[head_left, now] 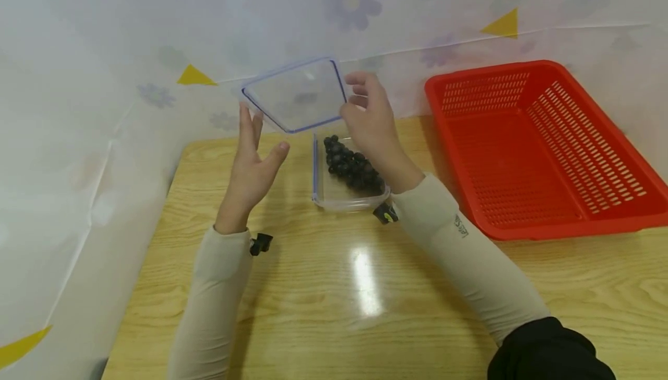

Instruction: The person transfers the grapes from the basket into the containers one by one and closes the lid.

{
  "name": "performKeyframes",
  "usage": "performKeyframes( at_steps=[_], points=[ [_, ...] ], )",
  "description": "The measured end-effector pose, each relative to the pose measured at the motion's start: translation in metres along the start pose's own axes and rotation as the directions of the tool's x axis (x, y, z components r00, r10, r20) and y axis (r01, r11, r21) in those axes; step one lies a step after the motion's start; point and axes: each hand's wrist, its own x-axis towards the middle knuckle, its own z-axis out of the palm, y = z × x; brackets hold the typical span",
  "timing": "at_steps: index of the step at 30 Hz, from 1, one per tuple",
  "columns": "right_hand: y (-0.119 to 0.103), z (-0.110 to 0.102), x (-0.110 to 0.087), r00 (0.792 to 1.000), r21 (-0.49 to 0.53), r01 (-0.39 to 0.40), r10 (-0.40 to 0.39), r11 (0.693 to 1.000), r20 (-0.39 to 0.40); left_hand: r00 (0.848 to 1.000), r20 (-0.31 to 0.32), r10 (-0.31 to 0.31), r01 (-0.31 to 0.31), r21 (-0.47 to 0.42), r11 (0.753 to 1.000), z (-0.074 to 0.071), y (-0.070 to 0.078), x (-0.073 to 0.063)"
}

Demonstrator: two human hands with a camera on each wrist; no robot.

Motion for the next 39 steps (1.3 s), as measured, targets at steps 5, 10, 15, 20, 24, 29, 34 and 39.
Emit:
performKeyframes(
  at_steps=[5, 10, 15, 20, 24, 29, 34, 39],
  points=[
    [0.000, -0.009, -0.002, 0.998, 0.066, 0.034, -0.030, 0.997, -0.063, 0.996, 0.057, 0.061, -0.056, -0.088, 0.995, 0.004, 0.000, 0.001],
    [0.004, -0.015, -0.002, 0.995, 0.245, 0.044, -0.021, 0.968, -0.095, 0.982, 0.092, 0.163, -0.136, -0.249, 0.959, 0.006, -0.001, 0.002],
    [0.010, -0.021, -0.008, 0.996, 0.373, 0.023, 0.013, 0.928, -0.092, 0.987, 0.062, 0.149, -0.111, -0.401, 0.909, 0.009, -0.003, 0.001],
    [0.013, -0.025, -0.015, 0.995, 0.368, -0.003, 0.038, 0.930, -0.087, 0.981, -0.060, 0.186, -0.190, -0.507, 0.841, 0.016, -0.006, 0.000],
    [0.015, -0.027, -0.019, 0.992, 0.315, -0.036, 0.072, 0.948, -0.104, 0.959, -0.136, 0.249, -0.283, -0.513, 0.811, 0.022, -0.010, 0.000],
    [0.020, -0.027, -0.020, 0.991, 0.275, -0.064, 0.094, 0.959, -0.099, 0.962, -0.185, 0.202, -0.269, -0.492, 0.828, 0.028, -0.011, 0.001],
    [0.025, -0.023, -0.019, 0.981, 0.267, -0.100, 0.140, 0.958, -0.132, 0.974, -0.176, 0.145, -0.221, -0.571, 0.791, 0.042, -0.008, 0.004],
    [0.034, -0.016, -0.019, 0.973, 0.290, -0.057, 0.118, 0.955, -0.196, 0.984, -0.118, 0.131, -0.176, -0.596, 0.784, 0.057, -0.007, 0.007]
  ],
)
